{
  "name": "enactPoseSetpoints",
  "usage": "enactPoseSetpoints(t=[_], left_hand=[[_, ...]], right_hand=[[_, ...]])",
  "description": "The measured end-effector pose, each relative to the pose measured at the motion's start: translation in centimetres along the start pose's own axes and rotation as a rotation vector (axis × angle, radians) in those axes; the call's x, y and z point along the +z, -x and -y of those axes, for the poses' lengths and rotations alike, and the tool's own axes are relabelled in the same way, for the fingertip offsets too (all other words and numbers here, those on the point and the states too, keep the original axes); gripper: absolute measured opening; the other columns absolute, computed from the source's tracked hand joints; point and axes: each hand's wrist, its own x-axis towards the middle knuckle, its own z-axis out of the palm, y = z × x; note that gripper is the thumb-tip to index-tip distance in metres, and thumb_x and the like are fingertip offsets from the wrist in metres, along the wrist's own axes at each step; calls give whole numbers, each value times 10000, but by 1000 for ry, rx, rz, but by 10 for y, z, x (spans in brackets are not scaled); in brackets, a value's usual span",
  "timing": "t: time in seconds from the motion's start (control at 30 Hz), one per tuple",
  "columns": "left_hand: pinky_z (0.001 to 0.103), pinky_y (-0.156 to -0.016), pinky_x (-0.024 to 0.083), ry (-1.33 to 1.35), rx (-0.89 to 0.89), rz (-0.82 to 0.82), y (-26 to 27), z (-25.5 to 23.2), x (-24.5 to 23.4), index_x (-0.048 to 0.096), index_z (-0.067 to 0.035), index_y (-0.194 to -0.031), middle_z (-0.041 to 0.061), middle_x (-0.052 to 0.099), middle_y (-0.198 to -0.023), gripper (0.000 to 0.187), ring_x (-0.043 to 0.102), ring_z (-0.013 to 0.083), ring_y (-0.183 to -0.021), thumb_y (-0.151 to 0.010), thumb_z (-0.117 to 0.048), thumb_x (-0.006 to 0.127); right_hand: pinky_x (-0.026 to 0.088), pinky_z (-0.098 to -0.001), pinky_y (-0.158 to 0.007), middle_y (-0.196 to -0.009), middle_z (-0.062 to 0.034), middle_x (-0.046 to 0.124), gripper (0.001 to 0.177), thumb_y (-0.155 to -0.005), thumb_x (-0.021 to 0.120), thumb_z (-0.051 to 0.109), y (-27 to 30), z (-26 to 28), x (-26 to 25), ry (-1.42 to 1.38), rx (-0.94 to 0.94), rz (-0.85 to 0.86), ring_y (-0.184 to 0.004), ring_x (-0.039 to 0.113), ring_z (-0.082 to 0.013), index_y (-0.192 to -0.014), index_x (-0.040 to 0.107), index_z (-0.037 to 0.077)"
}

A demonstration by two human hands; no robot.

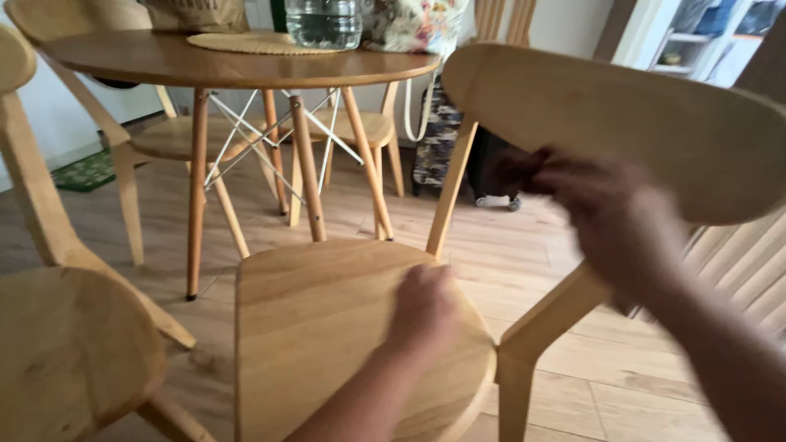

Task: The person wipes the seat and backrest of wooden dining chairs using a dark cloth. They move between chairs, wiping each surface thoroughly, then lift and reposition one chair to access the underside before placing it back.

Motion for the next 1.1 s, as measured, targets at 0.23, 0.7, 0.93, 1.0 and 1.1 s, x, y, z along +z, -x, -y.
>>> enactPoseSetpoints(t=[0.23, 0.7, 0.93, 1.0, 1.1], left_hand=[[480, -1133, 371, 464, -143, 547, -78, -139, 53, 259, -28, -1546, 274, 407, -1487, 1071, 393, 420, -1393, -752, -418, 863], [456, -878, 549, 505, -174, 565, -100, -160, 60, 581, 43, -1126, 241, 720, -1049, 463, 700, 384, -1023, -864, -285, 775], [476, -896, 535, 498, -143, 532, -99, -162, 62, 542, 58, -1157, 259, 674, -1109, 510, 669, 406, -1056, -892, -316, 767], [477, -903, 537, 498, -137, 528, -97, -160, 67, 536, 59, -1162, 265, 662, -1119, 516, 666, 408, -1057, -895, -320, 763], [476, -920, 545, 491, -142, 511, -94, -156, 77, 532, 58, -1183, 282, 648, -1129, 534, 664, 419, -1060, -889, -322, 765]], right_hand=[[525, -482, -1034, -1323, -86, 684, 418, -826, 697, 354, -40, -118, -76, 448, -264, 184, -1215, 635, -284, -1204, 741, 183], [594, -453, -896, -1255, 12, 658, 392, -948, 593, 421, -59, -84, -87, 794, -322, 551, -1241, 575, -202, -1237, 692, 176], [561, -444, -934, -1435, 6, 523, 368, -974, 616, 373, -88, -83, -74, 927, -352, 956, -1322, 500, -272, -1267, 671, 158], [549, -473, -974, -1448, -84, 502, 449, -1008, 579, 384, -115, -94, -50, 752, -171, 966, -1261, 567, -327, -1399, 558, 164], [516, -519, -1043, -1505, -200, 421, 610, -1004, 574, 416, -167, -103, -4, 585, 28, 1063, -1237, 616, -394, -1549, 386, 216]])
